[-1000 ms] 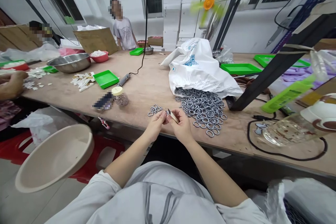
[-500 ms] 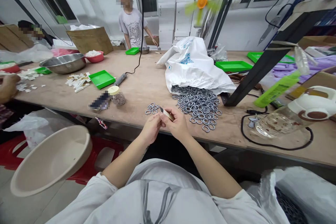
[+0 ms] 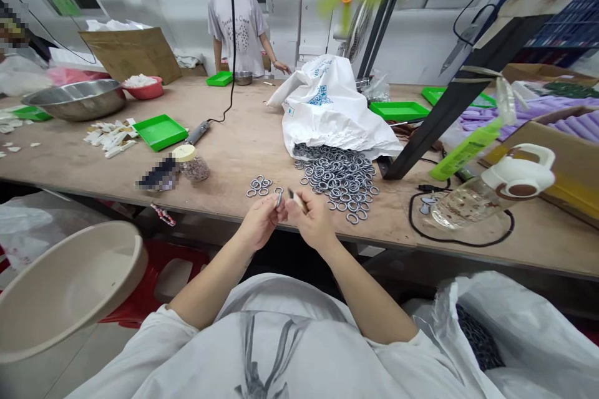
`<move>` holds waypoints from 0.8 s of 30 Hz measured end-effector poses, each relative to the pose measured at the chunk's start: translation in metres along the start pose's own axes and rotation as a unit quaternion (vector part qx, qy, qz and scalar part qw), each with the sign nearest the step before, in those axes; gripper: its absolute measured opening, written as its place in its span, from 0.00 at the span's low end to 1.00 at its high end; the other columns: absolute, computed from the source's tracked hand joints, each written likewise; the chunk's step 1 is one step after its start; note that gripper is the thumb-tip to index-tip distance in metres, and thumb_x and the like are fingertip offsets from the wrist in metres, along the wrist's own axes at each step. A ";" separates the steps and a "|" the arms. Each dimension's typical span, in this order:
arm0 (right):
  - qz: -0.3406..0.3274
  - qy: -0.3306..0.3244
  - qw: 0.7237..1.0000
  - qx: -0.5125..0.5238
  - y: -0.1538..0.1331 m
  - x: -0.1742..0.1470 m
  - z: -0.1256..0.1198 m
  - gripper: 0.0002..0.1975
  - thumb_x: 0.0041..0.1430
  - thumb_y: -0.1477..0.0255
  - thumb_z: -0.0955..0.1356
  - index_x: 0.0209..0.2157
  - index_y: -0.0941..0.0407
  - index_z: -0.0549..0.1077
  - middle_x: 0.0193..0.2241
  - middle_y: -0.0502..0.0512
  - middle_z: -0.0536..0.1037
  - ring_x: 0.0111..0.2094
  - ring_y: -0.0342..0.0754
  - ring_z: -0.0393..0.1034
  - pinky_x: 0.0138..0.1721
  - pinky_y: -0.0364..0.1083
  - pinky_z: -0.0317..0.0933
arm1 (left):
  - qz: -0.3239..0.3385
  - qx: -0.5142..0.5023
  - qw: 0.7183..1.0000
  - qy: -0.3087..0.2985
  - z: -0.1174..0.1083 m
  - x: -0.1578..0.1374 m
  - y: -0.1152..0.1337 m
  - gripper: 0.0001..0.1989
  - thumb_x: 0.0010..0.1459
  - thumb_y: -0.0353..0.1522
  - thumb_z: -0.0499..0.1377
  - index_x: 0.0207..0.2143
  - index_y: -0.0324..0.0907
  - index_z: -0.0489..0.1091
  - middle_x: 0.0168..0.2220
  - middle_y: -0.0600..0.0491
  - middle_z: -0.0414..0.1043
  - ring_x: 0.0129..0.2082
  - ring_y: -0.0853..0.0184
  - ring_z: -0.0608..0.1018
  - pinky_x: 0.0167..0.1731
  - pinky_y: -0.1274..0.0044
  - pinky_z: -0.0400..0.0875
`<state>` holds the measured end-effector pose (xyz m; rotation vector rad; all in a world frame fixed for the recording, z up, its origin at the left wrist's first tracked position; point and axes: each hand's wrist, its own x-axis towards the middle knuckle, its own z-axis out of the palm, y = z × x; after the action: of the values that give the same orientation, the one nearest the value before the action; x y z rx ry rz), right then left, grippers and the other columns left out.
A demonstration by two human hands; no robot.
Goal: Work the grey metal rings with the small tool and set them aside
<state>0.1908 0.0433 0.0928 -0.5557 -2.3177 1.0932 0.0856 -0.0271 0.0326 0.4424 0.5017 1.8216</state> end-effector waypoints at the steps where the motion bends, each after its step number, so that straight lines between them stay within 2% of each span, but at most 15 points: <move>1: -0.036 -0.007 0.997 -0.066 -0.001 -0.004 -0.003 0.26 0.73 0.51 0.63 0.34 0.60 0.73 0.29 0.55 0.71 0.30 0.45 0.66 0.33 0.43 0.57 | -0.001 -0.004 1.000 -0.001 -0.001 0.000 0.000 0.24 0.52 0.46 0.67 0.23 0.38 0.61 0.22 0.57 0.56 0.24 0.75 0.61 0.27 0.80 0.59; 3: -0.080 -0.021 0.983 -0.162 -0.003 -0.008 -0.007 0.29 0.76 0.52 0.60 0.29 0.60 0.74 0.26 0.55 0.69 0.30 0.44 0.63 0.32 0.43 0.52 | -0.004 -0.009 1.000 0.006 -0.001 0.000 -0.001 0.24 0.50 0.46 0.68 0.23 0.38 0.62 0.23 0.57 0.58 0.24 0.75 0.62 0.27 0.81 0.59; 5: -0.092 -0.024 0.976 -0.198 -0.004 -0.010 -0.009 0.31 0.76 0.52 0.59 0.27 0.60 0.72 0.24 0.54 0.67 0.28 0.44 0.60 0.31 0.44 0.49 | -0.013 -0.011 1.000 0.020 -0.002 0.000 -0.002 0.24 0.47 0.46 0.70 0.25 0.38 0.63 0.23 0.56 0.59 0.24 0.75 0.63 0.26 0.81 0.60; 9: -0.086 -0.034 0.974 -0.206 -0.006 -0.009 -0.009 0.29 0.76 0.54 0.60 0.26 0.61 0.70 0.25 0.53 0.67 0.28 0.43 0.59 0.31 0.43 0.48 | -0.028 -0.001 0.999 0.016 -0.003 0.000 -0.003 0.26 0.43 0.48 0.72 0.27 0.38 0.64 0.23 0.56 0.60 0.24 0.75 0.62 0.26 0.81 0.59; 13: -0.071 -0.071 0.981 -0.166 -0.001 -0.006 -0.012 0.25 0.75 0.58 0.61 0.29 0.60 0.73 0.28 0.52 0.70 0.30 0.41 0.63 0.32 0.42 0.51 | -0.029 0.013 0.999 -0.013 -0.004 -0.004 0.000 0.27 0.45 0.49 0.71 0.26 0.38 0.62 0.23 0.57 0.58 0.24 0.75 0.61 0.26 0.81 0.56; 16: 0.004 -0.081 0.987 -0.138 0.014 0.001 -0.018 0.34 0.73 0.47 0.60 0.25 0.61 0.70 0.23 0.53 0.66 0.25 0.42 0.60 0.29 0.42 0.50 | -0.015 0.081 0.992 -0.094 -0.006 -0.007 0.002 0.25 0.55 0.50 0.64 0.24 0.39 0.62 0.22 0.55 0.58 0.24 0.73 0.61 0.28 0.78 0.56; 18: 0.060 -0.036 0.988 -0.134 0.022 0.005 -0.021 0.40 0.66 0.37 0.59 0.21 0.61 0.63 0.20 0.53 0.61 0.23 0.42 0.56 0.26 0.41 0.47 | -0.010 0.131 0.979 -0.156 -0.008 -0.008 0.003 0.24 0.61 0.49 0.58 0.23 0.39 0.63 0.22 0.54 0.60 0.25 0.72 0.63 0.30 0.77 0.57; 19: 0.070 -0.020 0.991 -0.115 0.023 0.005 -0.021 0.40 0.64 0.35 0.59 0.22 0.61 0.64 0.21 0.54 0.63 0.24 0.43 0.57 0.26 0.41 0.50 | -0.010 0.142 0.976 -0.164 -0.009 -0.008 0.002 0.24 0.62 0.48 0.57 0.23 0.39 0.63 0.22 0.53 0.61 0.25 0.72 0.63 0.31 0.76 0.57; 21: 0.055 -0.015 0.997 -0.058 0.020 0.002 -0.018 0.36 0.64 0.38 0.62 0.32 0.61 0.70 0.28 0.56 0.69 0.29 0.45 0.63 0.30 0.41 0.57 | -0.010 0.140 0.981 -0.134 -0.011 -0.007 0.000 0.24 0.61 0.49 0.59 0.24 0.39 0.63 0.23 0.54 0.61 0.25 0.72 0.63 0.30 0.77 0.57; 23: 0.051 -0.047 0.997 0.023 0.014 -0.002 -0.012 0.30 0.64 0.44 0.68 0.42 0.60 0.70 0.33 0.56 0.71 0.31 0.46 0.67 0.33 0.42 0.62 | -0.016 0.134 0.986 -0.102 -0.013 -0.006 -0.002 0.24 0.57 0.51 0.61 0.27 0.39 0.64 0.24 0.55 0.61 0.25 0.71 0.63 0.30 0.77 0.57; 24: 0.064 -0.070 0.994 0.060 0.012 -0.004 -0.009 0.28 0.63 0.46 0.70 0.43 0.59 0.70 0.32 0.55 0.71 0.30 0.46 0.68 0.32 0.42 0.64 | -0.025 0.134 0.986 -0.097 -0.013 -0.007 -0.003 0.24 0.56 0.52 0.62 0.29 0.39 0.66 0.24 0.55 0.61 0.26 0.71 0.63 0.30 0.77 0.57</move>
<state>0.2014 0.0536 0.0872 -0.6059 -2.3413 1.3621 0.0830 -0.0342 0.0202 0.7768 0.6195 1.6479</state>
